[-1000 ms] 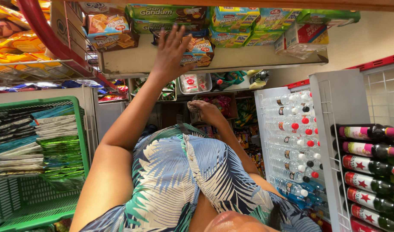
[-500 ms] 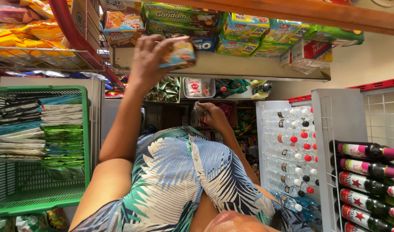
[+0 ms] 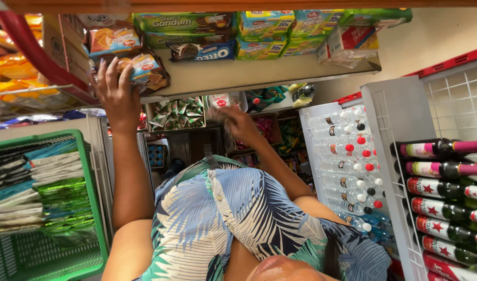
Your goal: The person organizes and restocks various packaged snacks, biscuits, and food items on shelves in a grocery store, reaching into boxes and placing individual packs into designated slots.
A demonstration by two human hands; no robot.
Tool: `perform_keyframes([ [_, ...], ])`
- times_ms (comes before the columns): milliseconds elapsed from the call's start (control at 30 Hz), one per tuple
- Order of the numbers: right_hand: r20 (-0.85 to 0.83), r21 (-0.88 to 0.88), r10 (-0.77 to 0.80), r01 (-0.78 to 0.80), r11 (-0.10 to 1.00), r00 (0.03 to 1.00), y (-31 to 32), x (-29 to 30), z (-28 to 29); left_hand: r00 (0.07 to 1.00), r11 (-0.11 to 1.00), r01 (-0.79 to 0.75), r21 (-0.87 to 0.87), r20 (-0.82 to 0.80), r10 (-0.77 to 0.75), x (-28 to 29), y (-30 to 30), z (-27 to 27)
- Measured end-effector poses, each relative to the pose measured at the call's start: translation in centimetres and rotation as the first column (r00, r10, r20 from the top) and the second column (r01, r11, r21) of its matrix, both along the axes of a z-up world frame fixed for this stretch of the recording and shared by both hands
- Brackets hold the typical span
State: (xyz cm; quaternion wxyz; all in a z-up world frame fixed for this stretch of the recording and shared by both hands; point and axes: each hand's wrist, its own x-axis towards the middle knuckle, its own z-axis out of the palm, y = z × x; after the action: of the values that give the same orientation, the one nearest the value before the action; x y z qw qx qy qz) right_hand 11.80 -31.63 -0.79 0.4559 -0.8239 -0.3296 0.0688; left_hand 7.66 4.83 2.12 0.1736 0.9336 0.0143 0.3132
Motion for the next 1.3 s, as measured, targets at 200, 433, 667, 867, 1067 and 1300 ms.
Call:
perform_keyframes([
  [200, 0.337, 0.216, -0.395, 0.339, 0.916, 0.854, 1.2, 5.9, 2.2, 0.967, 0.968, -0.250, 0.009, 0.041, 0.250, 0.8, -4.2, -4.6],
  [433, 0.538, -0.227, -0.227, 0.399, 0.888, 0.812, 2.0, 9.2, -3.0, 0.998, 0.997, 0.068, -0.039, 0.015, -0.068, 2.8, -10.2, -8.2],
  [667, 0.542, -0.321, -0.553, 0.764, 0.560, 0.633, -11.6, 13.3, -2.5, 0.987, 0.985, 0.162, -0.054, 0.015, -0.162, 4.8, -11.3, -11.9],
  [867, 0.580, -0.266, -0.628, 0.849, 0.456, 0.519, -15.3, 15.0, -3.6, 0.993, 0.993, 0.112, -0.037, -0.035, -0.113, 5.6, -11.6, -14.4],
  [1067, 0.581, -0.263, -0.627, 0.849, 0.458, 0.519, -15.6, 15.3, -4.3, 0.992, 0.992, 0.103, -0.078, -0.061, -0.108, 5.5, -11.8, -13.4],
  [1300, 0.616, -0.253, -0.537, 0.790, 0.558, 0.577, -16.7, 15.1, -3.5, 0.993, 0.982, 0.095, -0.162, -0.048, -0.104, 5.2, -12.3, -11.0],
])
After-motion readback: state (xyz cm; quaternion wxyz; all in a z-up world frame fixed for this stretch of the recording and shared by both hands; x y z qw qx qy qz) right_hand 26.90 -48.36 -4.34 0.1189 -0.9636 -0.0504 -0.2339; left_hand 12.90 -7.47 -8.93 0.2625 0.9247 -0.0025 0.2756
